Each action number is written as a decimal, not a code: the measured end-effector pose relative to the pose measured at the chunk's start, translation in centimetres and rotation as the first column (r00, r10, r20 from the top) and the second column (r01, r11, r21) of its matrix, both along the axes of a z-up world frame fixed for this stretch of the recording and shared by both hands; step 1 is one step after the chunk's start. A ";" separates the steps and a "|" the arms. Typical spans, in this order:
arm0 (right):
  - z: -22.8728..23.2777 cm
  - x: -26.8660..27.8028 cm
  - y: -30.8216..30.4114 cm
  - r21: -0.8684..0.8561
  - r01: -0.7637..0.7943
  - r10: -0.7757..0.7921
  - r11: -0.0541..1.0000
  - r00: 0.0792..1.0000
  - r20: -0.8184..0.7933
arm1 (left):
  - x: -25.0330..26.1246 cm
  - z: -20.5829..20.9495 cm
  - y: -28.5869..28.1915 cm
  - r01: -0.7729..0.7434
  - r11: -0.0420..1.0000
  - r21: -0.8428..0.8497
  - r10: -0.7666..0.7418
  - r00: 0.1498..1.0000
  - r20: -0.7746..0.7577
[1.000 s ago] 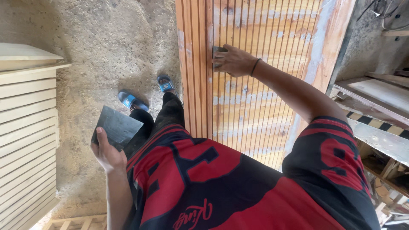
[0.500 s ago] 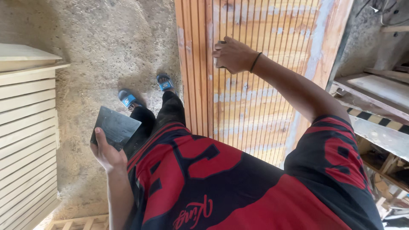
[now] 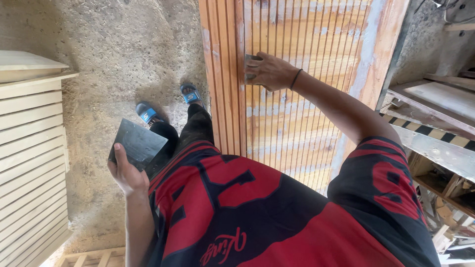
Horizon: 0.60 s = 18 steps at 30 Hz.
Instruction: The person sands a slatted wooden panel using a sanding block, moving along the length of the panel. They briefly walk to a nearby table to pick up a small container and a stick, then return to continue sanding the same panel.
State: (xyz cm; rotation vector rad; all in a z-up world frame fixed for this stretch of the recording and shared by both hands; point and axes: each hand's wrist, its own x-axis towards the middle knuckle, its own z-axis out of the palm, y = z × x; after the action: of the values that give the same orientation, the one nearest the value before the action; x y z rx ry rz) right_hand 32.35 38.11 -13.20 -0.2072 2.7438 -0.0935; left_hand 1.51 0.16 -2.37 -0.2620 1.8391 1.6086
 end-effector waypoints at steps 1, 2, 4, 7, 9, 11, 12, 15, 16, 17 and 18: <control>-0.1 0.1 0.0 0.001 -0.007 0.006 1.000 1.000 0.016 | 0.1 0.0 0.1 0.001 1.000 -0.026 -0.001 1.000 0.013; -0.2 0.2 0.1 0.001 -0.016 0.016 1.000 1.000 0.021 | 0.2 -0.1 0.2 0.003 0.999 -0.052 -0.002 1.000 0.026; -0.4 0.2 0.3 0.000 -0.036 0.036 0.999 0.999 0.028 | 0.3 0.0 0.4 0.008 0.997 -0.072 -0.005 0.999 0.031; -0.7 0.3 0.5 0.020 -0.082 0.082 0.996 0.997 0.007 | 0.4 0.2 0.5 0.010 0.997 -0.075 -0.009 1.000 0.017; -0.7 0.5 0.4 -0.009 -0.068 0.067 0.998 0.997 -0.048 | 0.4 0.2 0.7 -0.005 0.995 -0.098 0.006 1.000 0.011; -0.6 0.4 0.4 -0.012 -0.051 0.050 0.999 0.998 -0.042 | 0.2 0.2 1.0 0.013 0.990 -0.143 -0.009 1.000 0.028; -0.6 0.1 0.3 -0.001 -0.041 0.041 0.999 0.999 -0.010 | 0.1 0.1 1.2 0.020 0.986 -0.166 -0.014 0.999 0.036; -0.2 -1.6 -0.5 0.069 -0.043 0.030 0.997 0.983 0.179 | 0.5 0.2 1.4 0.021 1.000 0.008 -0.022 1.000 0.007; 0.0 -2.2 -1.4 0.091 -0.048 0.023 0.995 0.966 0.257 | 0.6 0.6 1.1 0.005 1.000 -0.012 -0.005 1.000 -0.001; 0.2 -3.2 -1.7 0.098 -0.038 0.009 0.994 0.958 0.285 | 0.4 0.4 1.5 -0.009 1.000 -0.018 0.008 1.000 -0.015; 0.5 -4.2 -2.3 0.105 -0.029 -0.005 0.994 0.950 0.313 | 0.1 0.5 1.6 -0.022 0.999 -0.023 0.022 0.999 -0.030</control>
State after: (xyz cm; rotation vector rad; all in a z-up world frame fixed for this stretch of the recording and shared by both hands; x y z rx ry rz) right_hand 28.12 35.86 -12.67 -0.1628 2.4223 0.0253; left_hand 1.63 1.73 -1.87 -0.2712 1.8844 1.6149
